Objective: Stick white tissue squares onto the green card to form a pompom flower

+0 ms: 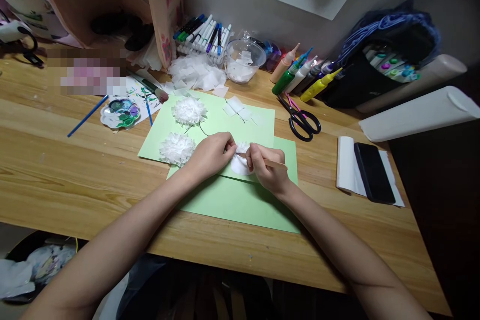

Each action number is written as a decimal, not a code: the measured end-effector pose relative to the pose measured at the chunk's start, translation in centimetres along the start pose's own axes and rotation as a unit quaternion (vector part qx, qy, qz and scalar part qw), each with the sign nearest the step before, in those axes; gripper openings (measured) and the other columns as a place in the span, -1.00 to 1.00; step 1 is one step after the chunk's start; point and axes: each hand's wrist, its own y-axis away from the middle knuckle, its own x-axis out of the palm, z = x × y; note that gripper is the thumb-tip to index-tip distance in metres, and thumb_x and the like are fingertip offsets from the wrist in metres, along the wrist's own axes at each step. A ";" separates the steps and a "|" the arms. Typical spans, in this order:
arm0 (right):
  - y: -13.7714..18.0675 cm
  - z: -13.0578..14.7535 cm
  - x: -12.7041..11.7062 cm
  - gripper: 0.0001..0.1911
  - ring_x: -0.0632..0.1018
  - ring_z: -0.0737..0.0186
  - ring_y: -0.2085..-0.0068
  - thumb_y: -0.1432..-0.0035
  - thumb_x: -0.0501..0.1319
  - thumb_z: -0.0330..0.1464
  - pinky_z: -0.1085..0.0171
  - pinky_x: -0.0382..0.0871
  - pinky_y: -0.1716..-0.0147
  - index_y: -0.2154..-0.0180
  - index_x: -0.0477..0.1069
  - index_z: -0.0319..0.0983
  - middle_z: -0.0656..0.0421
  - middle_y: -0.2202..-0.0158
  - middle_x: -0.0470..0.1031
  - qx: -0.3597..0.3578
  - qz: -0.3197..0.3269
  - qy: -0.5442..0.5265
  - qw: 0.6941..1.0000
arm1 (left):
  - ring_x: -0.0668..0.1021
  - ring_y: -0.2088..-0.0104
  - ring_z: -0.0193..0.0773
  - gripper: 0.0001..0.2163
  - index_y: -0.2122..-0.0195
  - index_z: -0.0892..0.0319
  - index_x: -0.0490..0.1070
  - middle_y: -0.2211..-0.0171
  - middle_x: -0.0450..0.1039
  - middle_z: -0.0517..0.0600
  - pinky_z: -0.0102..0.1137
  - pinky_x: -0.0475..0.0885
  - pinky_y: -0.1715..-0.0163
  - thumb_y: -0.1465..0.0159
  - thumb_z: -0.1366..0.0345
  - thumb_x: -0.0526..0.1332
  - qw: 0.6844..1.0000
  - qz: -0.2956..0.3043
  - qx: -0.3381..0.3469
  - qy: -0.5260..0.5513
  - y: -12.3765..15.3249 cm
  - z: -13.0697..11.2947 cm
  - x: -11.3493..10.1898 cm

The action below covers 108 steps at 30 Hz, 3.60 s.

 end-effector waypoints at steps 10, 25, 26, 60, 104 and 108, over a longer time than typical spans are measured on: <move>-0.1 -0.1 0.1 -0.52 0.31 0.38 0.62 -0.34 -0.13 -0.22 0.33 0.15 0.54 0.61 0.19 -0.20 0.23 0.68 0.26 0.019 0.009 0.027 0.999 | 0.46 0.37 -0.25 -0.86 0.39 0.19 0.36 0.36 0.48 0.01 -0.38 0.28 0.41 -0.25 0.32 0.05 1.000 0.000 0.004 -0.013 -0.1 0.1 0.1; -0.4 0.6 0.6 -0.52 0.32 0.40 0.65 -0.33 -0.08 -0.23 0.34 0.21 0.57 0.63 0.18 -0.20 0.27 0.72 0.24 0.112 -0.033 -0.065 0.991 | 0.45 0.38 -0.26 -0.87 0.41 0.18 0.33 0.37 0.46 0.01 -0.38 0.25 0.42 -0.24 0.33 0.04 1.000 0.003 0.003 -0.010 0.0 0.0 0.1; -0.3 0.5 0.6 -0.52 0.32 0.40 0.65 -0.34 -0.08 -0.24 0.33 0.21 0.57 0.63 0.19 -0.20 0.26 0.72 0.25 0.102 -0.036 -0.059 0.992 | 0.45 0.37 -0.26 -0.87 0.40 0.18 0.33 0.37 0.46 0.01 -0.38 0.25 0.42 -0.24 0.33 0.04 1.000 0.003 0.004 -0.009 0.0 0.0 0.1; -0.9 0.9 0.0 -0.50 0.40 0.36 0.60 -0.33 -0.08 -0.23 0.32 0.23 0.54 0.66 0.19 -0.19 0.25 0.75 0.24 0.095 -0.013 -0.018 0.995 | 0.44 0.40 -0.26 -0.88 0.42 0.19 0.34 0.40 0.45 0.00 -0.39 0.24 0.44 -0.22 0.35 0.07 1.000 0.000 0.009 -0.010 -0.1 0.0 0.1; -2.9 1.5 0.2 -0.48 0.32 0.39 0.65 -0.30 -0.03 -0.18 0.32 0.16 0.55 0.68 0.19 -0.21 0.28 0.77 0.23 0.137 0.018 0.002 0.990 | 0.43 0.42 -0.27 -0.86 0.44 0.18 0.31 0.42 0.44 -0.02 -0.39 0.21 0.46 -0.24 0.31 0.06 1.000 -0.001 0.015 -0.009 -0.1 0.4 0.2; -2.1 1.4 -1.6 -0.47 0.35 0.39 0.62 -0.29 -0.01 -0.16 0.33 0.18 0.54 0.68 0.22 -0.23 0.25 0.73 0.26 0.137 -0.016 -0.086 0.987 | 0.47 0.33 -0.21 -0.82 0.37 0.17 0.34 0.35 0.46 0.01 -0.35 0.26 0.36 -0.29 0.30 -0.01 1.000 0.008 0.008 -0.011 0.0 0.4 0.0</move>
